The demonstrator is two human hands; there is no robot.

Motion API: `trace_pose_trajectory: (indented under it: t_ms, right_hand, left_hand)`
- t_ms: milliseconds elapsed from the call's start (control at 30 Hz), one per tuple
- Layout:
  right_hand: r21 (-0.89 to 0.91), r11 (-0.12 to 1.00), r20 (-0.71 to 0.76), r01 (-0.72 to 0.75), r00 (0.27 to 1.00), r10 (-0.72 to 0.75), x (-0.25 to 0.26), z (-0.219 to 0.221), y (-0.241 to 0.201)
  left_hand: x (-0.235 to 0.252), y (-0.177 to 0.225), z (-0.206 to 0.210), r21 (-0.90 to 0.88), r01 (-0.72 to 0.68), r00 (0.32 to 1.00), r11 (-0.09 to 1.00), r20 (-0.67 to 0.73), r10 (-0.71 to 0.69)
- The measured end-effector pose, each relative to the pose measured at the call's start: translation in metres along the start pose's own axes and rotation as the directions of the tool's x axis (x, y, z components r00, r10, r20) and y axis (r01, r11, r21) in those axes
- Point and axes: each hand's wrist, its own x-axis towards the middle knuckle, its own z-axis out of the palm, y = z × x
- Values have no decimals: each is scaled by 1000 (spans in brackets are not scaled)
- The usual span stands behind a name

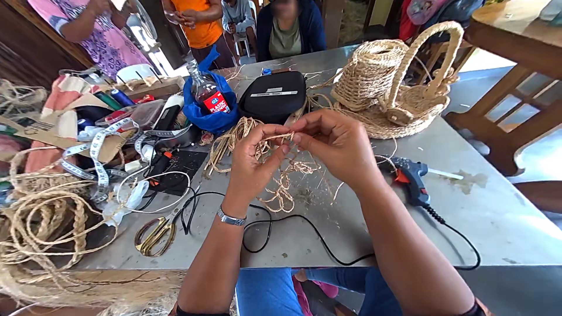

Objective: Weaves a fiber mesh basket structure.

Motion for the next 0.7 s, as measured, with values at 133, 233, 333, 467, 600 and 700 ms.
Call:
trace_pose_trajectory:
  t_ms: [133,233,333,467,600,700]
  right_hand:
    - [48,997,83,-53,995,49,1,-4,-1]
    - [-1,1000,69,-21,997,21,1,-4,2]
    - [-37,998,36,-46,998,48,1,-1,2]
    - [-35,982,70,-187,979,189,-2,0,-3]
    - [25,961,127,-275,954,270,-3,-2,-6]
    - [19,962,126,-271,956,267,-3,-4,-6]
  left_hand:
    - [-1,1,-1,8,11,999,1000,-37,-11]
    - [-1,1,0,9,16,999,1000,-52,-15]
    - [-1,1,1,13,13,998,1000,-58,-13]
    - [-1,1,3,14,9,999,1000,-49,-8]
    - [0,-1,2,13,-1,1000,1000,-29,2]
    - [0,-1,2,30,11,1000,999,-29,-10]
